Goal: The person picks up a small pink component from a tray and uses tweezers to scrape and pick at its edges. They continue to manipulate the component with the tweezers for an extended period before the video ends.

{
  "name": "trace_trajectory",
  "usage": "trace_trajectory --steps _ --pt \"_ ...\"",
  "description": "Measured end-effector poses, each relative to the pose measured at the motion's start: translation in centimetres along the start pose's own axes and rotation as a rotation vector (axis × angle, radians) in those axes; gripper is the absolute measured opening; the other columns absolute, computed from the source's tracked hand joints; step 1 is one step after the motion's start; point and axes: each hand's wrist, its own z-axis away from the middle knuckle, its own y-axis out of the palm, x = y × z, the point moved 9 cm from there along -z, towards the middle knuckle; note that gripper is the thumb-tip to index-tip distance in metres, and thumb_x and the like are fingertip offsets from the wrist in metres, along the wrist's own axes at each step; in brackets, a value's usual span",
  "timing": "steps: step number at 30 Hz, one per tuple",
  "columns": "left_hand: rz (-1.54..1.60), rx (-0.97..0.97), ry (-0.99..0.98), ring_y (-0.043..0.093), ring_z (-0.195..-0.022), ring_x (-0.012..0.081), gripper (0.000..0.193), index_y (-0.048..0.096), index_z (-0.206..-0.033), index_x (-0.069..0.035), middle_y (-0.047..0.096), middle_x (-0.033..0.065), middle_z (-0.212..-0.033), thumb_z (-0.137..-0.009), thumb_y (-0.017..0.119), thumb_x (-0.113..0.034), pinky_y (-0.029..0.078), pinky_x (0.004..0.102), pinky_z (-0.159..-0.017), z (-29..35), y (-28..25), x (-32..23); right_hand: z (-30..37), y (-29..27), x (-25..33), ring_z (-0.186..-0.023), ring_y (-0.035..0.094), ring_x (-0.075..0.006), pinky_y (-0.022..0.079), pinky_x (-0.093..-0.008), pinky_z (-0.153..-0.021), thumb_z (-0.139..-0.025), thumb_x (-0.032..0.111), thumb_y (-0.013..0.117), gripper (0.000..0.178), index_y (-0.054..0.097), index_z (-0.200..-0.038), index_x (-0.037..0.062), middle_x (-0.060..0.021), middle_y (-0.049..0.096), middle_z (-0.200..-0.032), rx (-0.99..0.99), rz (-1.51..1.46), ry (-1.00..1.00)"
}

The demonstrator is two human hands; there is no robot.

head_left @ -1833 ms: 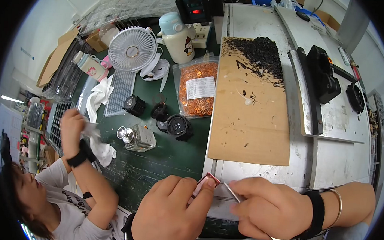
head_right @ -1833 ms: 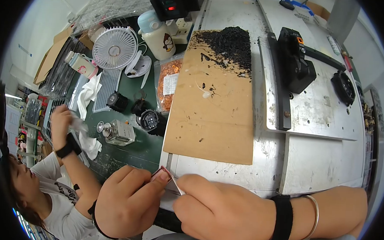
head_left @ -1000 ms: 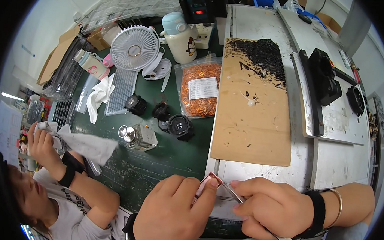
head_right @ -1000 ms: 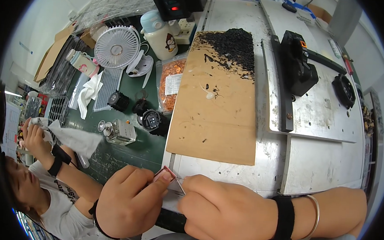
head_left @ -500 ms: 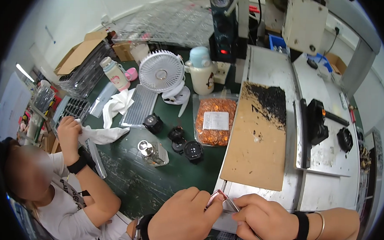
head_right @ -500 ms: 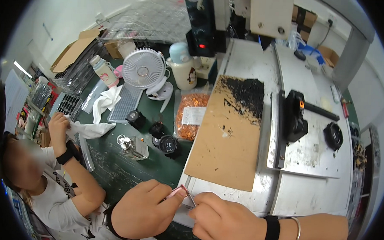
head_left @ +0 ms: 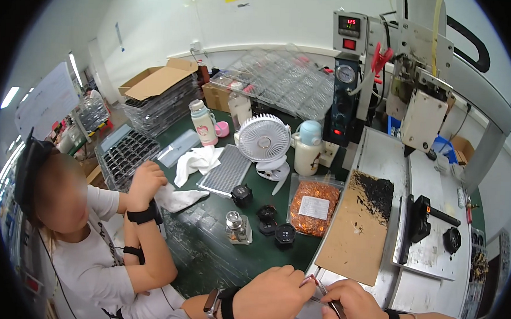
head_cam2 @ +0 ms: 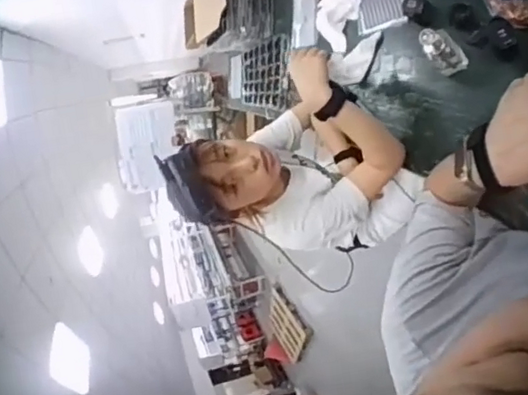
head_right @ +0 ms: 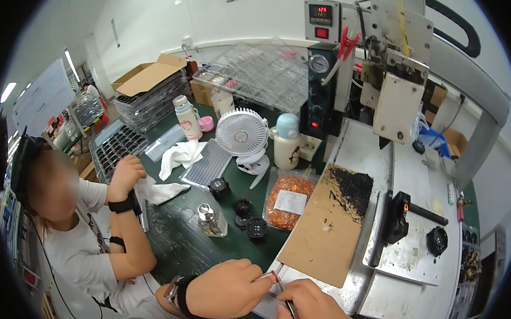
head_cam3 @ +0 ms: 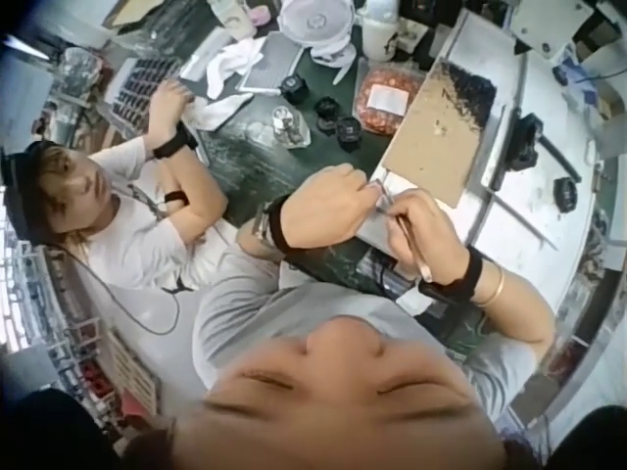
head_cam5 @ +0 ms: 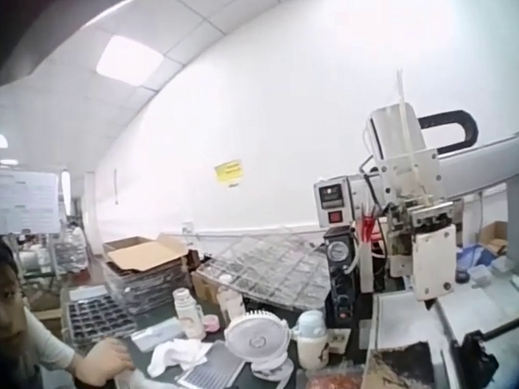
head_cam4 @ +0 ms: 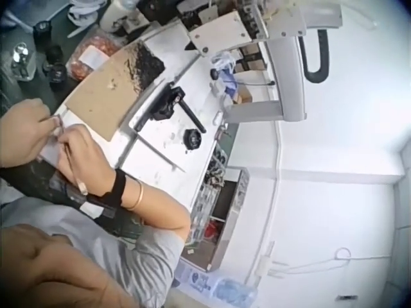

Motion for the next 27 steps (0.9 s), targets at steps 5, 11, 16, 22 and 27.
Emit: trace_trajectory --steps 5,11,16,22,27 --pt "0.008 -0.023 0.024 0.055 -0.069 0.0257 0.024 0.061 -0.099 0.0 0.053 0.0083 -0.074 -0.077 0.062 -0.009 0.045 0.0344 -0.06 0.27 0.74 0.39 -0.13 -0.15 0.01 -0.077 0.057 -0.0339 0.047 -0.0354 -0.068 -0.077 -0.005 0.062 0.02 0.054 -0.094 0.0011 -0.0169 0.054 -0.086 -0.017 0.012 0.003" --pt "-0.006 -0.02 0.022 0.055 -0.067 0.0252 0.02 0.06 -0.093 -0.001 0.053 0.008 -0.072 -0.076 0.063 -0.011 0.045 0.0341 -0.061 0.32 0.99 0.56 -0.38 -0.15 0.43 -0.077 0.056 -0.0349 0.046 -0.0378 -0.07 -0.083 -0.003 0.059 0.012 0.054 -0.093 -0.0001 -0.0181 0.054 -0.086 0.002 0.02 -0.01" --pt "-0.029 -0.022 0.027 0.055 -0.066 0.0252 0.02 0.06 -0.093 -0.001 0.053 0.0078 -0.071 -0.076 0.064 -0.012 0.045 0.0345 -0.059 0.2 0.9 0.38 -0.41 -0.2 0.65 -0.078 0.056 -0.0354 0.046 -0.038 -0.07 -0.084 -0.002 0.058 0.01 0.054 -0.093 -0.0002 -0.0184 0.054 -0.086 0.006 0.018 -0.034" --pt "-0.034 -0.023 0.028 0.055 -0.065 0.0248 0.022 0.06 -0.094 -0.001 0.054 0.0075 -0.07 -0.076 0.064 -0.012 0.045 0.0344 -0.057 0.23 0.84 0.27 -0.21 0.1 0.37 -0.078 0.055 -0.0354 0.046 -0.038 -0.069 -0.084 -0.001 0.059 0.01 0.054 -0.092 0.0001 -0.0179 0.054 -0.086 0.017 0.026 -0.031" --pt "-0.04 -0.022 0.031 0.056 -0.065 0.0247 0.022 0.06 -0.094 -0.001 0.054 0.0074 -0.07 -0.076 0.064 -0.013 0.045 0.034 -0.058 0.18 0.8 0.32 -0.21 0.15 0.35 -0.079 0.055 -0.0353 0.046 -0.0385 -0.07 -0.083 -0.001 0.059 0.01 0.054 -0.092 -0.0001 -0.0178 0.054 -0.087 0.021 0.033 -0.021"
